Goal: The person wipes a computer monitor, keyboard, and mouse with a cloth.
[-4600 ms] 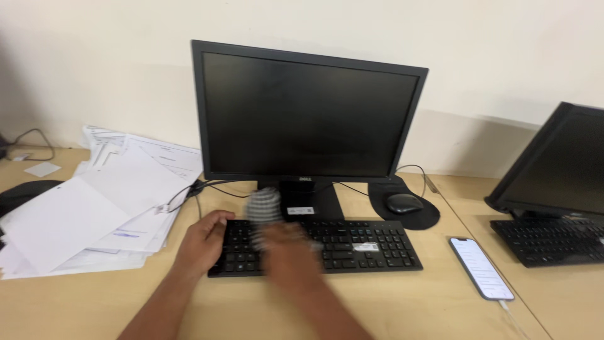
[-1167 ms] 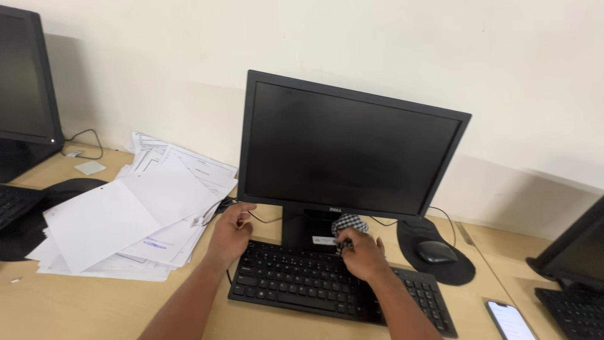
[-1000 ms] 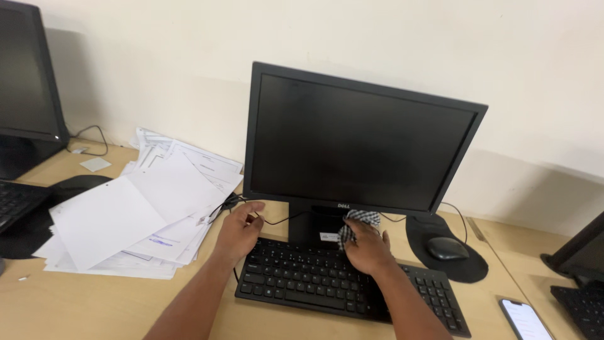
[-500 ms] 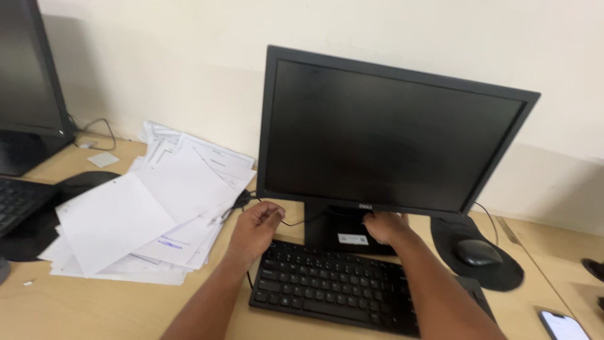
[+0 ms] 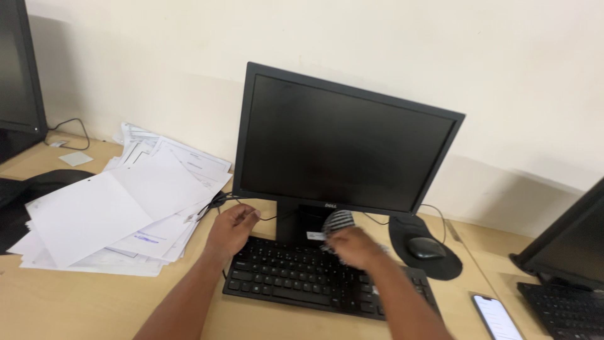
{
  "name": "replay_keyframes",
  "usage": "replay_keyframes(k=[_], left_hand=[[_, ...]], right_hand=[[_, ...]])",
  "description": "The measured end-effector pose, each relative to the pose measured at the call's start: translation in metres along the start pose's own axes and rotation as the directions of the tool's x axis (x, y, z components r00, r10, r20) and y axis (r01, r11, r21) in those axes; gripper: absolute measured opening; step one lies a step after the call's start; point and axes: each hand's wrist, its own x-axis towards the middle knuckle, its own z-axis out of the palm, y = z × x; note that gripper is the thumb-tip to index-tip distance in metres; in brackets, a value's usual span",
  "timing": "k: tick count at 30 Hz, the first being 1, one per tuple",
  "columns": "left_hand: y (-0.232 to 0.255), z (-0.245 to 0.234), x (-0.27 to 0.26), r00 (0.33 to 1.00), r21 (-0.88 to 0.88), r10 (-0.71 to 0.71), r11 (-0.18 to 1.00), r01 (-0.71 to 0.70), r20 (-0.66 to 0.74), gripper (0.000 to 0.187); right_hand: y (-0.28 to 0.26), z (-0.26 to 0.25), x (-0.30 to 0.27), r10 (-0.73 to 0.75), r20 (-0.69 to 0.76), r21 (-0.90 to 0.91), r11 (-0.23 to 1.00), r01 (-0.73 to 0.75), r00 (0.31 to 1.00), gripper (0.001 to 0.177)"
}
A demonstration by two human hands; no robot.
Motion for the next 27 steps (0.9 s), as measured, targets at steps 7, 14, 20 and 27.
replay_keyframes(k=[7,14,20,27], left_hand=[[-0.016,0.004,0.005,0.999,-0.134,0.038,0.99,-0.036,0.013,0.032],[-0.016,-0.004,0.007,0.996,-0.315,0.09,0.945,-0.09,-0.015,0.04],[-0.007,-0.011,0.014,1.0,-0.35,0.01,0.937,-0.006,0.01,0.043],[-0.021,-0.007,0.021,0.997,-0.359,0.074,0.93,-0.076,-0.017,0.044]], right_hand=[[-0.062,0.062,0.024,-0.37,0.045,-0.09,0.923,0.373,0.928,0.052],[-0.143,0.072,0.061,-0.178,0.031,-0.386,0.906,0.176,0.984,0.08],[-0.18,0.045,0.07,-0.192,0.01,-0.298,0.936,0.186,0.981,0.061],[-0.144,0.058,0.076,-0.097,0.125,-0.192,0.974,0.12,0.987,0.074]])
